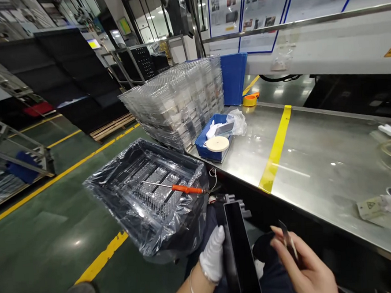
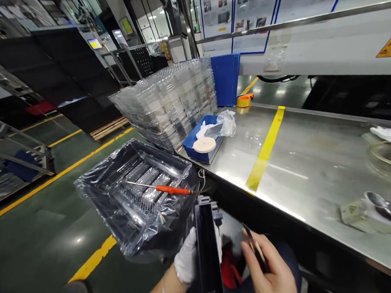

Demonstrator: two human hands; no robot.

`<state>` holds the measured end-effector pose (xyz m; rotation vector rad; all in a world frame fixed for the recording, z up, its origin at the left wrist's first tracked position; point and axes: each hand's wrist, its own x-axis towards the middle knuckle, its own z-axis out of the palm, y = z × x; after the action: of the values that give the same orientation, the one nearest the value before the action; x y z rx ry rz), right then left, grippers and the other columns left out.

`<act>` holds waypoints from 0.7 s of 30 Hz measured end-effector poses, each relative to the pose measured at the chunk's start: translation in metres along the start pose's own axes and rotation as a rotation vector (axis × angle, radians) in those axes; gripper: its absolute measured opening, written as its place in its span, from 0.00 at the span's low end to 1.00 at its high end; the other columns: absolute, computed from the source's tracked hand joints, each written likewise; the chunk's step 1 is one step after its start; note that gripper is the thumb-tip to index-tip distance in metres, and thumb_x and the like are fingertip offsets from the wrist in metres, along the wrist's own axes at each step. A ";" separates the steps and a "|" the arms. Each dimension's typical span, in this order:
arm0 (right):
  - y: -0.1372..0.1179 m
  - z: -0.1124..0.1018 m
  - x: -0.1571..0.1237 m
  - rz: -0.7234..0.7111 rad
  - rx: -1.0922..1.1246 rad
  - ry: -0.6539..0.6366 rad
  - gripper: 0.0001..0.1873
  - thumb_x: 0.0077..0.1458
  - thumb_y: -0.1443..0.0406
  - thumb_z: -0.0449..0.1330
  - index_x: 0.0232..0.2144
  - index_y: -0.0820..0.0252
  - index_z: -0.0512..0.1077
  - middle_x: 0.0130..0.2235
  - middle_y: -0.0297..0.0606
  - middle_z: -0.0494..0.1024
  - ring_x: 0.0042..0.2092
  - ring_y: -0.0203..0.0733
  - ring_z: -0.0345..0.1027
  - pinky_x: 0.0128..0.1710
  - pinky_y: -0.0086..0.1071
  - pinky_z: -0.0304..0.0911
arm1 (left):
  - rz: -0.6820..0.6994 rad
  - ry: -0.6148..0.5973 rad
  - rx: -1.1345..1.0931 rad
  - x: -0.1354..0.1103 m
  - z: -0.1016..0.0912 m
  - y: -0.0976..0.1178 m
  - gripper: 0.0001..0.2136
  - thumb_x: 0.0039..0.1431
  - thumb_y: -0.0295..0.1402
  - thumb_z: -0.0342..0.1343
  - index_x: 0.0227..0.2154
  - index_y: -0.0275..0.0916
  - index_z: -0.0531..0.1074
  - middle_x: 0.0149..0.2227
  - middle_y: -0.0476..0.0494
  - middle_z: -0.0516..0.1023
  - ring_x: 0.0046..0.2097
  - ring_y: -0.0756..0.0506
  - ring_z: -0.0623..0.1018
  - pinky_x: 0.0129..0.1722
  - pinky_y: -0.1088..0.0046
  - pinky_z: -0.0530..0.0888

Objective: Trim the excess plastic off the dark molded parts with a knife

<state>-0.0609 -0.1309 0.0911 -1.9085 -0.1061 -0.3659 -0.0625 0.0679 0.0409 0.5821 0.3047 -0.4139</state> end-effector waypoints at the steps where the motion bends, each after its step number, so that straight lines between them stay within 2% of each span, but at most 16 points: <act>1: -0.005 0.007 0.008 -0.028 0.025 -0.004 0.12 0.59 0.57 0.67 0.43 0.56 0.81 0.40 0.38 0.85 0.37 0.39 0.81 0.38 0.19 0.75 | -0.021 -0.056 -0.001 -0.001 0.001 -0.004 0.33 0.47 0.57 0.69 0.47 0.34 0.81 0.40 0.41 0.85 0.39 0.45 0.82 0.45 0.69 0.78; 5: -0.021 0.027 0.022 -0.112 0.105 -0.075 0.07 0.64 0.61 0.63 0.33 0.56 0.74 0.30 0.34 0.75 0.31 0.35 0.71 0.32 0.23 0.71 | -0.058 -0.237 0.036 -0.004 0.017 -0.003 0.23 0.61 0.46 0.62 0.52 0.34 0.79 0.53 0.38 0.82 0.53 0.44 0.80 0.55 0.70 0.74; 7: -0.023 0.031 0.020 -0.140 0.115 -0.090 0.07 0.65 0.63 0.61 0.32 0.55 0.70 0.30 0.32 0.71 0.31 0.35 0.69 0.33 0.24 0.68 | -0.042 -0.240 0.120 -0.007 0.027 0.007 0.20 0.67 0.44 0.55 0.52 0.35 0.78 0.54 0.38 0.80 0.55 0.43 0.78 0.57 0.68 0.72; 9: -0.023 0.027 0.015 -0.153 0.109 -0.142 0.07 0.66 0.64 0.61 0.33 0.54 0.70 0.30 0.31 0.71 0.32 0.34 0.69 0.34 0.24 0.67 | -0.009 -0.208 0.210 -0.011 0.036 0.020 0.18 0.69 0.41 0.52 0.56 0.40 0.75 0.55 0.39 0.79 0.57 0.44 0.76 0.61 0.66 0.69; 10: -0.022 0.022 0.014 -0.152 0.102 -0.188 0.06 0.66 0.64 0.61 0.34 0.54 0.70 0.31 0.31 0.72 0.32 0.34 0.69 0.33 0.23 0.67 | -0.003 -0.200 0.256 -0.013 0.040 0.026 0.19 0.68 0.40 0.54 0.58 0.42 0.73 0.56 0.40 0.78 0.58 0.44 0.75 0.63 0.65 0.67; 12: -0.019 0.007 0.015 -0.121 0.081 -0.313 0.05 0.67 0.63 0.60 0.36 0.53 0.72 0.32 0.30 0.74 0.32 0.34 0.71 0.34 0.23 0.68 | -0.002 -0.197 0.337 -0.017 0.045 0.037 0.26 0.62 0.40 0.61 0.62 0.43 0.68 0.61 0.38 0.74 0.62 0.40 0.72 0.67 0.60 0.63; 15: -0.017 -0.025 0.033 -0.112 0.006 -0.536 0.06 0.70 0.62 0.57 0.42 0.50 0.74 0.37 0.31 0.78 0.38 0.35 0.74 0.39 0.25 0.69 | -0.018 -0.182 0.495 -0.018 0.045 0.047 0.40 0.50 0.40 0.68 0.66 0.36 0.61 0.67 0.31 0.67 0.69 0.35 0.66 0.70 0.56 0.59; 19: -0.026 -0.058 0.069 -0.204 -0.184 -0.752 0.06 0.69 0.59 0.59 0.43 0.49 0.76 0.40 0.33 0.79 0.41 0.37 0.73 0.41 0.30 0.68 | -0.066 -0.152 0.820 -0.015 0.043 0.050 0.42 0.47 0.30 0.65 0.66 0.31 0.56 0.68 0.27 0.65 0.69 0.36 0.65 0.71 0.57 0.58; 21: -0.033 -0.069 0.078 -0.163 -0.234 -0.869 0.09 0.70 0.57 0.58 0.42 0.50 0.77 0.38 0.34 0.78 0.39 0.37 0.72 0.39 0.32 0.66 | -0.084 -0.195 0.771 -0.015 0.043 0.050 0.43 0.46 0.30 0.67 0.66 0.32 0.58 0.68 0.29 0.65 0.69 0.36 0.65 0.71 0.58 0.59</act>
<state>-0.0087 -0.1902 0.1667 -2.1753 -0.8232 0.3860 -0.0460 0.0853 0.1047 1.2740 -0.0328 -0.6695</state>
